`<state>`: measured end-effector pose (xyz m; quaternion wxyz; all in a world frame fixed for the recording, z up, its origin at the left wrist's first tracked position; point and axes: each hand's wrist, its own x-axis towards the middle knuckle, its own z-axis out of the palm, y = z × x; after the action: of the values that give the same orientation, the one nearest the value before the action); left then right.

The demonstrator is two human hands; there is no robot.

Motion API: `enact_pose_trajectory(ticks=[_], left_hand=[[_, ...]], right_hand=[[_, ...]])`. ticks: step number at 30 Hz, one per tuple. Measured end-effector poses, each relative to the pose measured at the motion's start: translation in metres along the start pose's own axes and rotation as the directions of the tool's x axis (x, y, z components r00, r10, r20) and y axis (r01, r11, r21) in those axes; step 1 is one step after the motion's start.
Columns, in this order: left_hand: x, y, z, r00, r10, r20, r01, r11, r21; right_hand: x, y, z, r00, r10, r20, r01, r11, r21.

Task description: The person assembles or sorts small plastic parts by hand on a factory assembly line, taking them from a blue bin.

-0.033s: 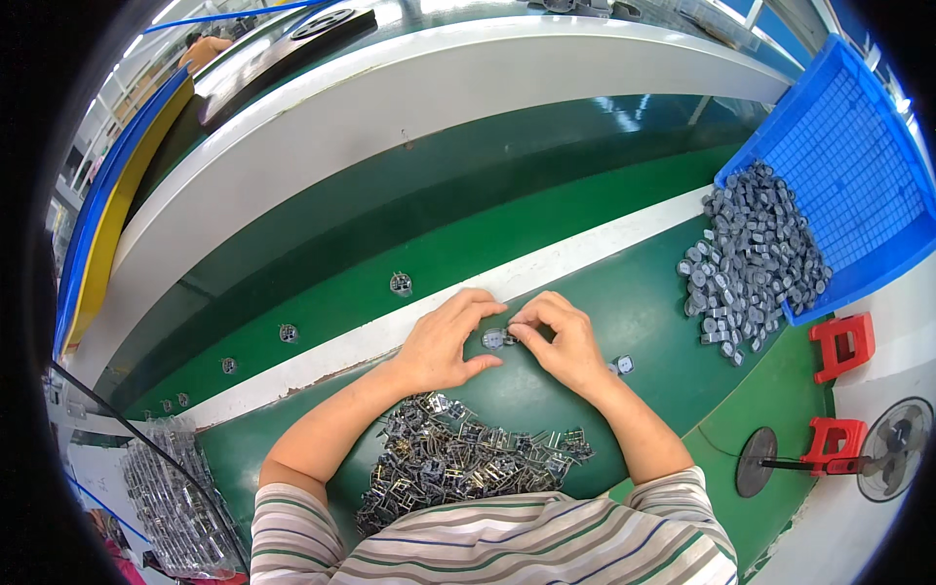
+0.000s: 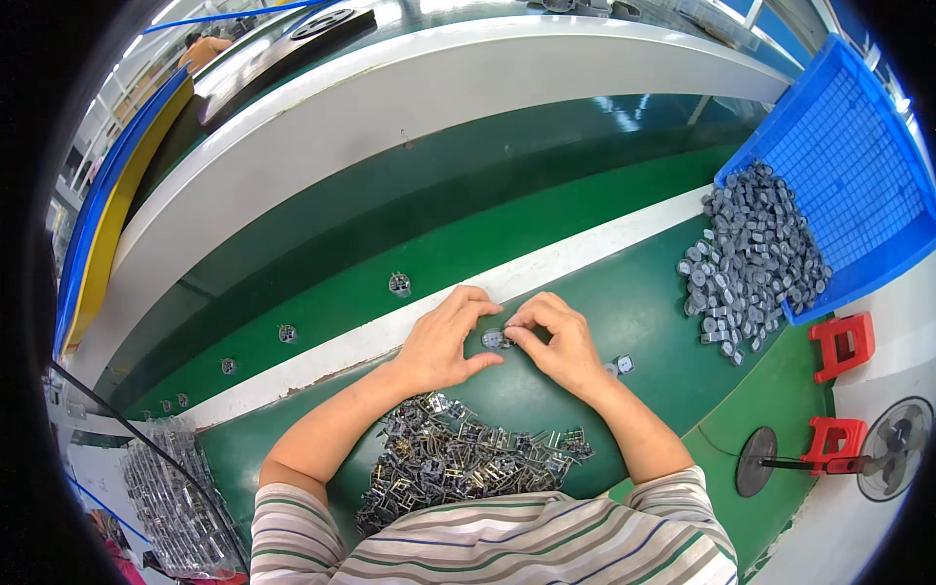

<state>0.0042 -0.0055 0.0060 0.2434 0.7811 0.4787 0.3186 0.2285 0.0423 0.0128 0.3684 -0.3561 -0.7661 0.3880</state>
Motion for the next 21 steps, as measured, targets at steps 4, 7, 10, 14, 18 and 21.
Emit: enact_pose_trajectory(ticks=[4,7,10,14,18,21], left_hand=[[-0.001,-0.005,0.005,0.996,0.048,-0.079,-0.043,0.997,0.063],[-0.001,-0.007,0.007,0.995,0.064,-0.076,-0.059,0.996,0.064],[0.0,-0.008,0.008,0.996,0.031,-0.08,-0.028,0.999,0.044],[-0.001,-0.008,0.008,0.994,0.056,-0.093,-0.052,0.997,0.053],[0.0,-0.008,0.006,0.996,0.044,-0.072,-0.04,0.998,0.05],[0.001,-0.005,0.007,0.996,0.048,-0.074,-0.045,0.998,0.046]], right_hand=[[0.0,0.005,0.01,0.996,-0.086,-0.007,0.085,0.995,-0.06],[0.001,0.007,0.012,0.989,-0.144,0.023,0.146,0.972,-0.183],[0.002,0.002,0.015,0.98,-0.199,-0.001,0.191,0.942,-0.275],[0.001,-0.004,0.019,0.94,-0.34,0.031,0.32,0.846,-0.426],[-0.001,-0.002,0.021,0.953,-0.302,0.037,0.294,0.882,-0.369],[-0.002,0.001,0.017,0.955,-0.292,0.047,0.286,0.869,-0.404]])
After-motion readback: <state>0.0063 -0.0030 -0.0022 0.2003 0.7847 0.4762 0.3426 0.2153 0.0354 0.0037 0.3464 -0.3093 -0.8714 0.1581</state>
